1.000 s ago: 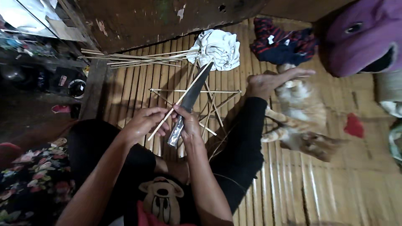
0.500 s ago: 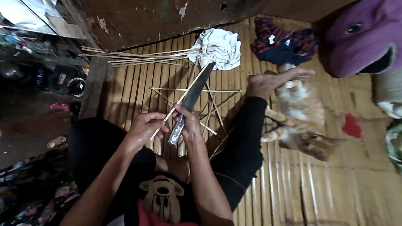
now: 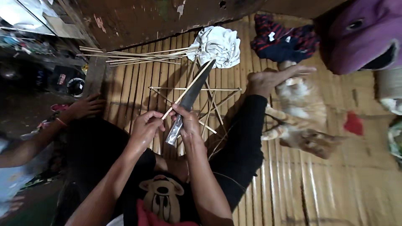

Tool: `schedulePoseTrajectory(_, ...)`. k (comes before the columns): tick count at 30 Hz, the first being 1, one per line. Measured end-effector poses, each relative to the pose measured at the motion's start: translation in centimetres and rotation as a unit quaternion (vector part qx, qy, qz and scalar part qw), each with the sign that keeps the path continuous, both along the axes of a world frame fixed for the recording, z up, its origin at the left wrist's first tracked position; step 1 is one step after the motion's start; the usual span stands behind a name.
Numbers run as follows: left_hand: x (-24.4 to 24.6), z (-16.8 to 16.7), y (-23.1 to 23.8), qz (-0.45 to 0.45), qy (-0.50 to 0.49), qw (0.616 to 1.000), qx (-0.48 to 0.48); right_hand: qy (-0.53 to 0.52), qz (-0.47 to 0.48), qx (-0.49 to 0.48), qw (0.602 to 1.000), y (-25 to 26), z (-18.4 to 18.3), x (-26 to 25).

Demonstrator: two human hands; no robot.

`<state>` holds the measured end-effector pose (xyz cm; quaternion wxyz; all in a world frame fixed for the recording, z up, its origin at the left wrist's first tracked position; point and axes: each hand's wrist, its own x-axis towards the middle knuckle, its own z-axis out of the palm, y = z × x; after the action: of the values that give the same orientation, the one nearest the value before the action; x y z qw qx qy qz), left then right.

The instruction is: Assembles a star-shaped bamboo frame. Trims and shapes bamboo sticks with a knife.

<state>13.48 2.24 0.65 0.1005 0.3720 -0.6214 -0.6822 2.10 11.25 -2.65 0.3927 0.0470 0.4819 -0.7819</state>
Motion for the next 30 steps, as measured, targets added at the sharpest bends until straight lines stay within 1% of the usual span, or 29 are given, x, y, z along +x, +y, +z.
schedulePoseTrajectory(11, 0.22, -0.78, 0.44, 0.034, 0.038, 0.999, 0.007, 0.004, -0.002, -0.005, 1.0, -0.13, 0.13, 0.23)
schedulePoseTrajectory(14, 0.29, -0.84, 0.39, 0.033, 0.034, 0.999, 0.004, 0.008, -0.003, -0.002, 1.0, -0.18, 0.1, 0.34)
schedulePoseTrajectory(18, 0.22, -0.81, 0.4, 0.038, 0.023, 0.999, -0.003, -0.013, -0.027, -0.018, 0.999, -0.85, -0.15, 0.02)
schedulePoseTrajectory(27, 0.21, -0.83, 0.4, 0.036, 0.021, 0.999, -0.006, -0.013, -0.023, -0.027, 0.999, -0.76, -0.34, -0.01)
schedulePoseTrajectory(30, 0.12, -0.91, 0.44, 0.037, 0.021, 0.999, -0.006, -0.003, -0.017, -0.016, 1.0, -0.67, -0.3, -0.01)
